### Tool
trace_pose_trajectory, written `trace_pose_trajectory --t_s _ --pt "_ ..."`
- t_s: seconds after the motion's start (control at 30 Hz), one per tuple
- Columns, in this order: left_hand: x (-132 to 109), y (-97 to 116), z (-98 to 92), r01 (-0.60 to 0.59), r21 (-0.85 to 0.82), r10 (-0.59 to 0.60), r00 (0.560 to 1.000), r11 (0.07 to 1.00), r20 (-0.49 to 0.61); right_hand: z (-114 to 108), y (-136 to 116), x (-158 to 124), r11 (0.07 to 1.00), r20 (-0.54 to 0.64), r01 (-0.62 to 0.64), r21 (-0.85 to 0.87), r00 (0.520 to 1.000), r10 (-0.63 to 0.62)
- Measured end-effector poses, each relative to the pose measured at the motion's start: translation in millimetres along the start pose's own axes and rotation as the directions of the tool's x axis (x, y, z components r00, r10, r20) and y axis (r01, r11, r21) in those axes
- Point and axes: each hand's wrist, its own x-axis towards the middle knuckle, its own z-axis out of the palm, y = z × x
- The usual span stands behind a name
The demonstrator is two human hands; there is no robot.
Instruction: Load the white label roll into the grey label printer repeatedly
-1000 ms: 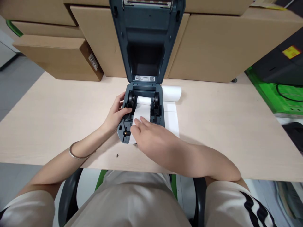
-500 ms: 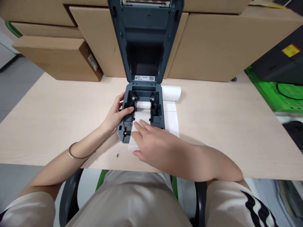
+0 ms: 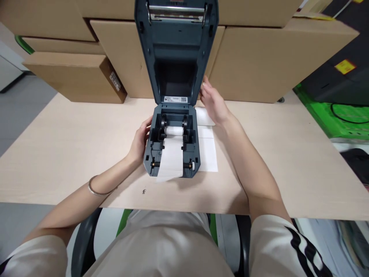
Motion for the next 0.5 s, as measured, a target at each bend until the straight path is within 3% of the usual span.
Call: trace_pose_trajectory --t_s 0.07,0.17,0.33,0.4,0.5 --pt "-2 -1 -0.5 0.017 0.011 -0.017 0.999 1.0 -0.034 4 -4 -2 0.985 -0.087 -0.042 0.165 0.995 0.057" --pt "-4 -3 -0.9 0.016 0.043 -0.012 0.995 0.999 -0.098 3 -7 -3 0.954 -0.115 -0.079 0.288 0.987 0.117" --pt "-6 -2 2.8 0.063 -0.076 -0.068 0.996 0.995 -0.061 -4 -10 -6 0.885 -0.141 -0.022 0.465 0.985 0.099" --pt "-6 -4 4.5 0.05 -0.125 -0.06 0.995 0.991 -0.078 -5 -15 -12 0.862 -0.151 0.001 0.507 0.985 0.087" --pt "-7 -10 5.5 0.015 -0.198 -0.038 0.993 0.98 -0.115 -9 -22 -21 0.872 -0.075 -0.049 0.488 0.992 0.097"
